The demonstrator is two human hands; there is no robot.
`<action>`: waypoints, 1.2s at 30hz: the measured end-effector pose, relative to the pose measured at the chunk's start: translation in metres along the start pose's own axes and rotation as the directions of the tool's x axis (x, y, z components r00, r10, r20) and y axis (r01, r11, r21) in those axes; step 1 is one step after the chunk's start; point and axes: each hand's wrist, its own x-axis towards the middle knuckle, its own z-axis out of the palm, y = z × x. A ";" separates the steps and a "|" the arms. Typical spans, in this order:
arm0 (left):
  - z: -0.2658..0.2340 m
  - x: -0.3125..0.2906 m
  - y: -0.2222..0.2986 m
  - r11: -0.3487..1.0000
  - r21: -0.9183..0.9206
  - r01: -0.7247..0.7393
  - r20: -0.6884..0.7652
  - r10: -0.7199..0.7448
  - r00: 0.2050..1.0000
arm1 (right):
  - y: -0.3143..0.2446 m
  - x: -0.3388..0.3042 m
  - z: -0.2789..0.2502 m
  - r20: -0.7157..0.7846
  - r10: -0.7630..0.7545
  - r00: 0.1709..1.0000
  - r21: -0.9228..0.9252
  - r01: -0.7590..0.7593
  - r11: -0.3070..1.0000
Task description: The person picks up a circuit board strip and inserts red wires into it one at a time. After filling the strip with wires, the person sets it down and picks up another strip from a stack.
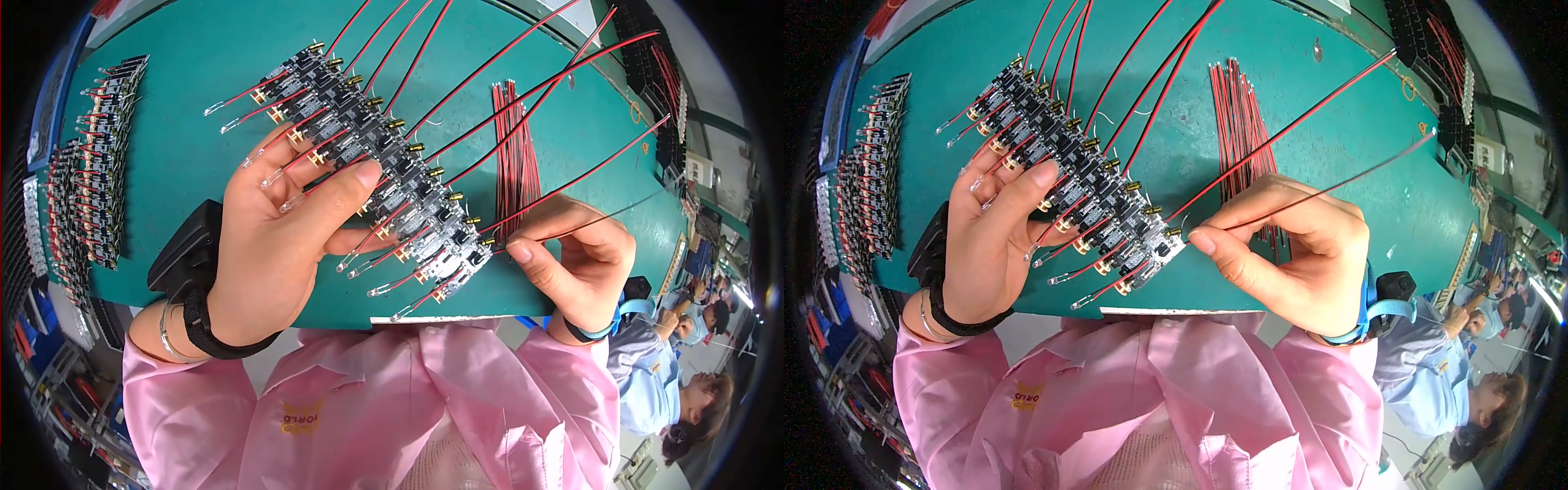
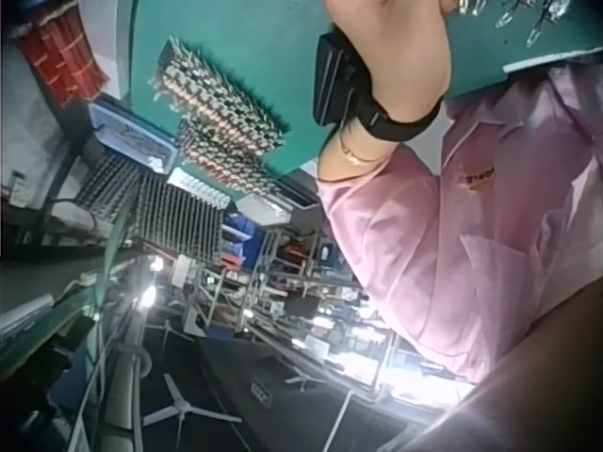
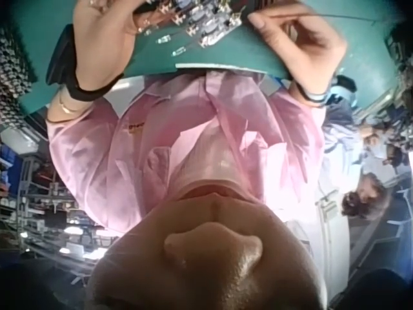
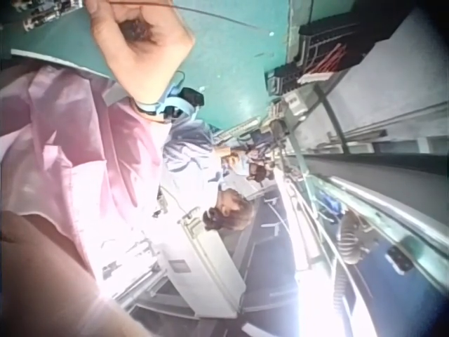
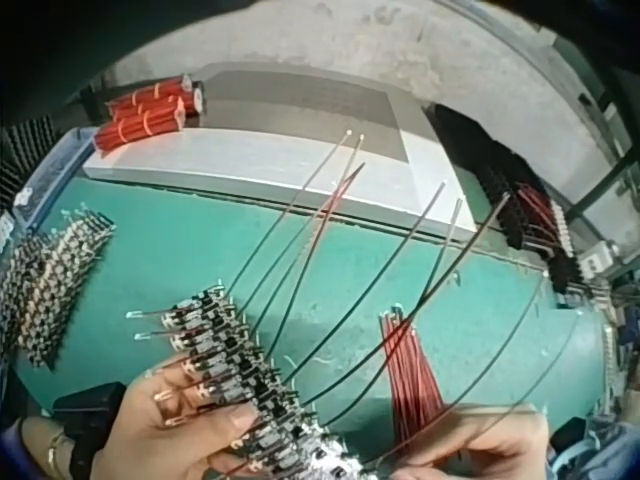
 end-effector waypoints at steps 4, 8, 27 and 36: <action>-0.005 0.002 0.002 0.995 -0.084 0.047 0.051 -0.043 0.998 | 0.000 0.000 0.002 -0.015 -0.071 0.997 -0.061 0.070 0.996; -0.005 0.002 0.002 0.995 -0.090 0.051 0.042 -0.047 0.998 | 0.000 0.001 0.003 -0.021 -0.131 0.991 -0.140 0.127 0.982; -0.005 0.001 0.000 0.997 -0.065 0.043 0.032 -0.041 0.999 | 0.000 -0.002 0.011 -0.031 -0.231 0.972 -0.263 0.215 0.941; -0.005 0.004 0.003 0.995 -0.074 0.061 0.041 -0.058 0.997 | 0.000 0.002 0.006 -0.012 -0.137 0.991 -0.229 0.130 0.965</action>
